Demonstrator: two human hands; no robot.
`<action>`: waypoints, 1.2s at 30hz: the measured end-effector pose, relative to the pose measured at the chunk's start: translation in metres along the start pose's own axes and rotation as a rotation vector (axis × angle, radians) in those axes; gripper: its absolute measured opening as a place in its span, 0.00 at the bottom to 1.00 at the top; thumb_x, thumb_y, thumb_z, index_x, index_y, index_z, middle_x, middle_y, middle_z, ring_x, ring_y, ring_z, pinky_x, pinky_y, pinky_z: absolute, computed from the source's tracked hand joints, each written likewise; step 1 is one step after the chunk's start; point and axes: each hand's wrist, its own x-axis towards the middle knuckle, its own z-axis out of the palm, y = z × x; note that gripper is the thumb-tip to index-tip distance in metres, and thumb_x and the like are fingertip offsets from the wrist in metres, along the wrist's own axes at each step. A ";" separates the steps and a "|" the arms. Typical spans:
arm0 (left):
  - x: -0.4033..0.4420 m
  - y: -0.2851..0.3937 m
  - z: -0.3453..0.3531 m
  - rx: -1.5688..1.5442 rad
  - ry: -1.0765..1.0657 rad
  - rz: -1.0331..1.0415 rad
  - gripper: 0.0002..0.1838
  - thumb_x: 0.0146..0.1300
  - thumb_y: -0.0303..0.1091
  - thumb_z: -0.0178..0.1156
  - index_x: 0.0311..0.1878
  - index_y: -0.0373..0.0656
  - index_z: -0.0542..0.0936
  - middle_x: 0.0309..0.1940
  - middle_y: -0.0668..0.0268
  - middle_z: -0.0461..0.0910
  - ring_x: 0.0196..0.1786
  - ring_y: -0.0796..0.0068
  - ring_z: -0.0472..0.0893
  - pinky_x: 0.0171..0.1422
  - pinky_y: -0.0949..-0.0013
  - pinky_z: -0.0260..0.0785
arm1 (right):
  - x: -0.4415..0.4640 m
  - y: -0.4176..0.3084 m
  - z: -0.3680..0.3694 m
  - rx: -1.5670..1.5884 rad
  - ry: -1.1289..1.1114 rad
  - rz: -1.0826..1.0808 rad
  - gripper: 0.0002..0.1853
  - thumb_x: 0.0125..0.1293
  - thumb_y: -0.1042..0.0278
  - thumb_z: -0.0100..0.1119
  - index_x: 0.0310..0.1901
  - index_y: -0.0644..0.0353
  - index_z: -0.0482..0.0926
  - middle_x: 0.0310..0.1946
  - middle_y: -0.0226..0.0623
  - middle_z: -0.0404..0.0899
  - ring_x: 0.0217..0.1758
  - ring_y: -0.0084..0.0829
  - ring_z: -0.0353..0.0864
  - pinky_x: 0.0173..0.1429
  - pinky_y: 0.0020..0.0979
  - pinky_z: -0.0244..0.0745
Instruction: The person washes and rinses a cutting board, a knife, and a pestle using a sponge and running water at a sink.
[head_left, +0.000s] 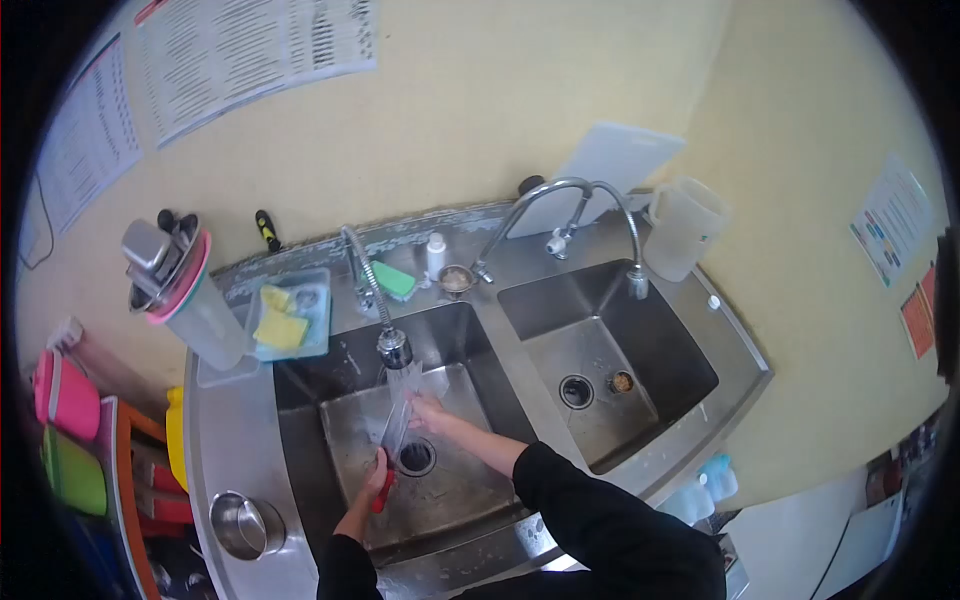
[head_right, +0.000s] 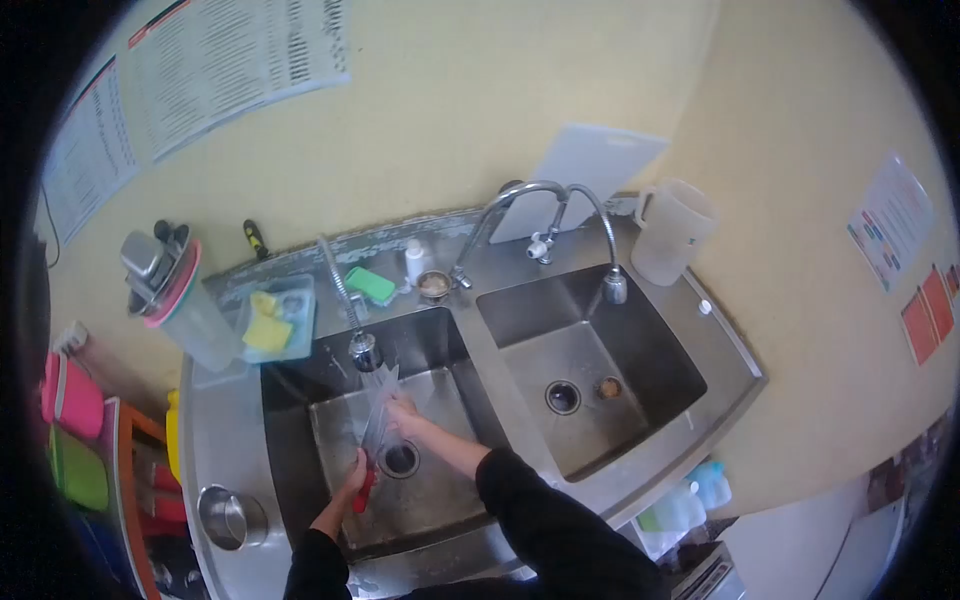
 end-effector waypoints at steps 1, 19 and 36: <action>-0.004 0.004 0.000 0.081 0.019 0.071 0.30 0.59 0.60 0.42 0.36 0.36 0.71 0.17 0.63 0.73 0.19 0.73 0.74 0.26 0.69 0.67 | -0.002 -0.002 -0.002 -0.031 0.026 -0.004 0.23 0.63 0.52 0.47 0.52 0.61 0.66 0.38 0.40 0.73 0.39 0.36 0.76 0.42 0.40 0.75; 0.059 0.125 0.070 -0.139 -0.216 -0.003 0.10 0.59 0.33 0.50 0.43 0.42 0.70 0.30 0.66 0.70 0.29 0.77 0.69 0.32 0.73 0.65 | -0.041 0.062 -0.014 -0.529 0.175 -0.229 0.37 0.58 0.40 0.47 0.58 0.64 0.59 0.53 0.49 0.65 0.58 0.41 0.64 0.61 0.34 0.58; -0.017 0.159 0.049 -0.342 -0.712 -0.002 0.32 0.64 0.53 0.42 0.65 0.45 0.52 0.60 0.54 0.62 0.61 0.65 0.64 0.63 0.63 0.57 | -0.249 -0.006 -0.071 -0.780 0.429 -0.419 0.22 0.63 0.53 0.45 0.49 0.64 0.63 0.35 0.54 0.74 0.39 0.53 0.74 0.42 0.44 0.67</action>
